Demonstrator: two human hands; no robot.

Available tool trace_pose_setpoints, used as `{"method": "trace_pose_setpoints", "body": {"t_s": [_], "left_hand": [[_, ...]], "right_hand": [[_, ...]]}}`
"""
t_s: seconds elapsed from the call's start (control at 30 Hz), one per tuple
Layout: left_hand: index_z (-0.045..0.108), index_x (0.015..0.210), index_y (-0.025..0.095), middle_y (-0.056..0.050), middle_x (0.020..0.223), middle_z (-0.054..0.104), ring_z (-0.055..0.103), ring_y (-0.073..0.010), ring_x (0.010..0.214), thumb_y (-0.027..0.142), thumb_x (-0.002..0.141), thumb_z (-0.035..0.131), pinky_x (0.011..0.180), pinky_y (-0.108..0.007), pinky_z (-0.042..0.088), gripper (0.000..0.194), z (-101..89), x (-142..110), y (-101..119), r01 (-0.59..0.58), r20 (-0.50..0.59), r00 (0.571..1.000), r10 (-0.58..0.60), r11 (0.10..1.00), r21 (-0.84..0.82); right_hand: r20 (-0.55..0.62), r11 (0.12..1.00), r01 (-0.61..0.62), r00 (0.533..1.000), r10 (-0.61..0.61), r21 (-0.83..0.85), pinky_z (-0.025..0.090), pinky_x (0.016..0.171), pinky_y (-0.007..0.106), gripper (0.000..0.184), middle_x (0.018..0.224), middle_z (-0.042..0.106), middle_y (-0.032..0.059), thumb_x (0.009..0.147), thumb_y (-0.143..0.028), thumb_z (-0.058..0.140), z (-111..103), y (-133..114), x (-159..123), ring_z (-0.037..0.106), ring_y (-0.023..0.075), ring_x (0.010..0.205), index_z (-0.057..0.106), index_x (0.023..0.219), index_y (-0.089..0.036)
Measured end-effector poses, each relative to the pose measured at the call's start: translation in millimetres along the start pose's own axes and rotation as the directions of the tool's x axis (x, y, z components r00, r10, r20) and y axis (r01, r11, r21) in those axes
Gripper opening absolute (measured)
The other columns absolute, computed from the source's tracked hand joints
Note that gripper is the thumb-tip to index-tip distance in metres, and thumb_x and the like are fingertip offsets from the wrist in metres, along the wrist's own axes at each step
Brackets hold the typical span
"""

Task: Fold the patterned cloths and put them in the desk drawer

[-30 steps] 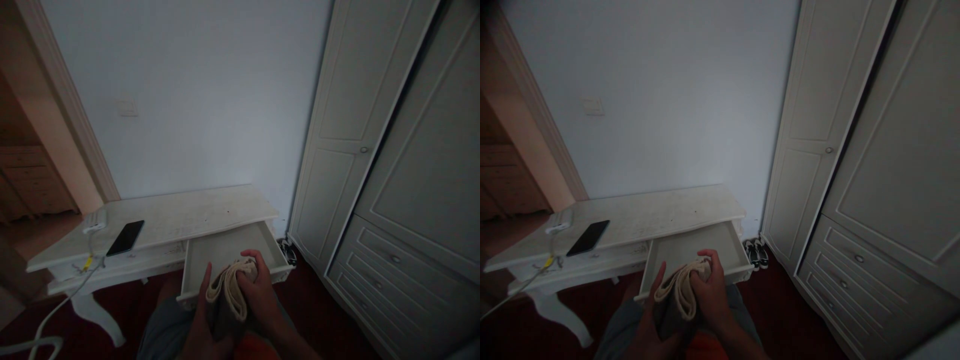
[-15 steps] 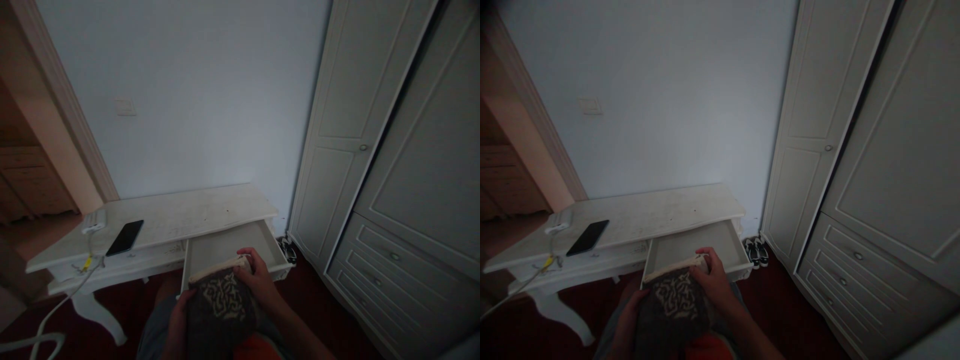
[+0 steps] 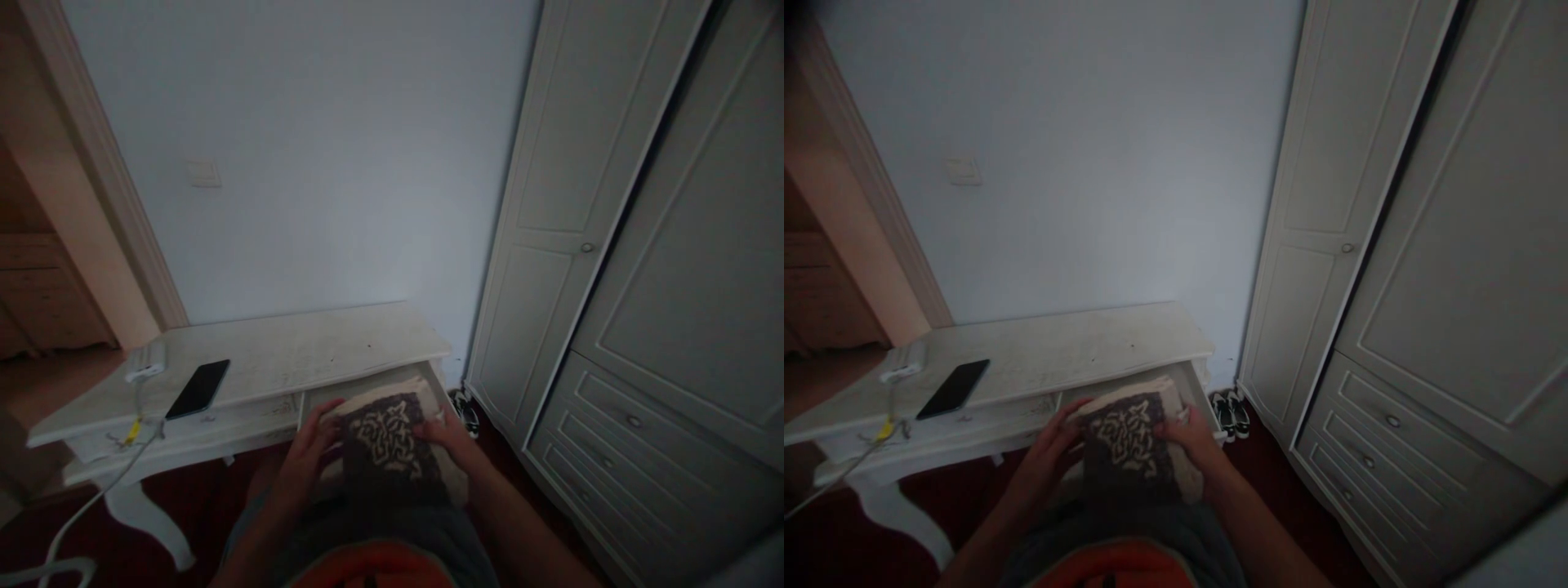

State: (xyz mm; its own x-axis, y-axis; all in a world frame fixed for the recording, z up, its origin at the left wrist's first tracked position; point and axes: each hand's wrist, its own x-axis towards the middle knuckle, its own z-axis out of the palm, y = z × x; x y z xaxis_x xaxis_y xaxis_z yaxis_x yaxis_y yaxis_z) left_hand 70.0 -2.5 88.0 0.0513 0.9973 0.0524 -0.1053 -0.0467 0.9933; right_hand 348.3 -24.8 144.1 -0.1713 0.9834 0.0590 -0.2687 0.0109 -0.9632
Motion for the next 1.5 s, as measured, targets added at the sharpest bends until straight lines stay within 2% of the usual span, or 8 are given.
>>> {"method": "trace_pose_setpoints", "body": {"t_s": [0.1,0.2,0.37,0.5,0.87,1.03,1.23,1.5], "left_hand": [[0.059,0.143,0.021,-0.015,0.136,0.074,0.069,-0.0311,0.128,0.049,0.096,0.057,0.114,-0.053,0.051,0.055,-10.9,11.4,-9.4,-0.22,0.105,0.975,0.194,0.862,0.457],[0.064,0.139,0.018,-0.017,0.141,0.072,0.066,-0.034,0.132,0.048,0.098,0.049,0.119,-0.055,0.045,0.053,-22.1,19.7,-27.7,-0.293,0.208,0.955,0.211,0.557,0.777],[0.071,0.132,0.019,-0.015,0.137,0.075,0.069,-0.0329,0.127,0.046,0.105,0.039,0.114,-0.051,0.049,0.049,-19.1,19.6,-34.9,-0.328,0.327,0.943,0.055,0.3,0.896],[0.075,0.119,0.022,-0.012,0.122,0.08,0.075,-0.0301,0.112,0.04,0.109,0.035,0.102,-0.044,0.053,0.045,-12.4,14.2,-20.7,-0.333,0.341,0.94,0.0,0.214,0.918],[0.074,0.112,0.023,-0.008,0.112,0.081,0.074,-0.0283,0.107,0.041,0.111,0.033,0.097,-0.04,0.048,0.045,-7.9,10.0,-16.4,-0.317,0.328,0.943,-0.048,0.163,0.934],[0.075,0.107,0.023,-0.009,0.111,0.08,0.073,-0.0269,0.104,0.039,0.109,0.032,0.095,-0.038,0.047,0.046,-5.1,7.3,-11.2,-0.309,0.322,0.946,-0.045,0.175,0.935],[0.075,0.104,0.024,-0.008,0.106,0.081,0.074,-0.0275,0.102,0.041,0.11,0.031,0.093,-0.038,0.048,0.048,-6.8,9.8,-22.0,-0.309,0.316,0.949,-0.02,0.159,0.938],[0.075,0.096,0.024,-0.009,0.098,0.08,0.074,-0.0276,0.094,0.04,0.108,0.036,0.088,-0.039,0.05,0.043,-12.5,13.9,-43.5,-0.317,0.304,0.948,0.096,0.193,0.929]], "right_hand": [[-0.153,0.825,0.333,0.884,-0.442,-0.457,0.06,0.091,0.042,0.061,0.113,0.079,0.0086,0.073,-0.037,0.086,-43.3,-36.9,-9.3,0.075,0.0286,0.098,0.066,0.129,-0.022],[0.091,0.394,0.462,0.732,-0.675,-0.795,0.057,0.097,0.042,0.058,0.126,0.075,0.0118,0.081,-0.031,0.078,-80.3,-46.3,-17.2,0.072,0.0299,0.111,0.062,0.137,-0.023],[0.454,0.036,0.47,0.867,-0.206,-0.882,0.051,0.106,0.047,0.071,0.139,0.067,0.019,0.08,-0.025,0.074,-90.6,6.0,-6.0,0.065,0.0341,0.125,0.057,0.148,-0.018],[0.379,0.086,0.372,0.921,0.094,-0.924,0.048,0.108,0.049,0.09,0.138,0.064,0.0186,0.075,-0.049,0.087,-75.4,20.1,1.4,0.061,0.0364,0.124,0.054,0.153,-0.018],[0.438,0.139,0.424,0.894,0.098,-0.895,0.039,0.113,0.055,0.094,0.133,0.07,0.0162,0.073,-0.083,0.077,-91.9,25.5,30.5,0.061,0.0394,0.124,0.065,0.143,-0.02],[0.445,0.269,0.425,0.896,0.013,-0.864,0.038,0.115,0.047,0.062,0.144,0.066,0.0132,0.103,-0.066,0.05,-108.7,26.8,28.2,0.057,0.0321,0.134,0.062,0.146,-0.024],[0.42,-0.011,0.424,0.898,0.13,-0.905,0.04,0.111,0.05,0.087,0.131,0.071,0.0146,0.066,-0.061,0.093,-96.9,49.3,36.1,0.061,0.039,0.123,0.065,0.139,-0.021],[0.41,-0.103,0.419,0.907,0.097,-0.902,0.041,0.103,0.045,0.058,0.119,0.074,0.0105,0.077,-0.051,0.086,-98.6,79.8,40.9,0.063,0.0342,0.112,0.066,0.125,-0.026]]}}
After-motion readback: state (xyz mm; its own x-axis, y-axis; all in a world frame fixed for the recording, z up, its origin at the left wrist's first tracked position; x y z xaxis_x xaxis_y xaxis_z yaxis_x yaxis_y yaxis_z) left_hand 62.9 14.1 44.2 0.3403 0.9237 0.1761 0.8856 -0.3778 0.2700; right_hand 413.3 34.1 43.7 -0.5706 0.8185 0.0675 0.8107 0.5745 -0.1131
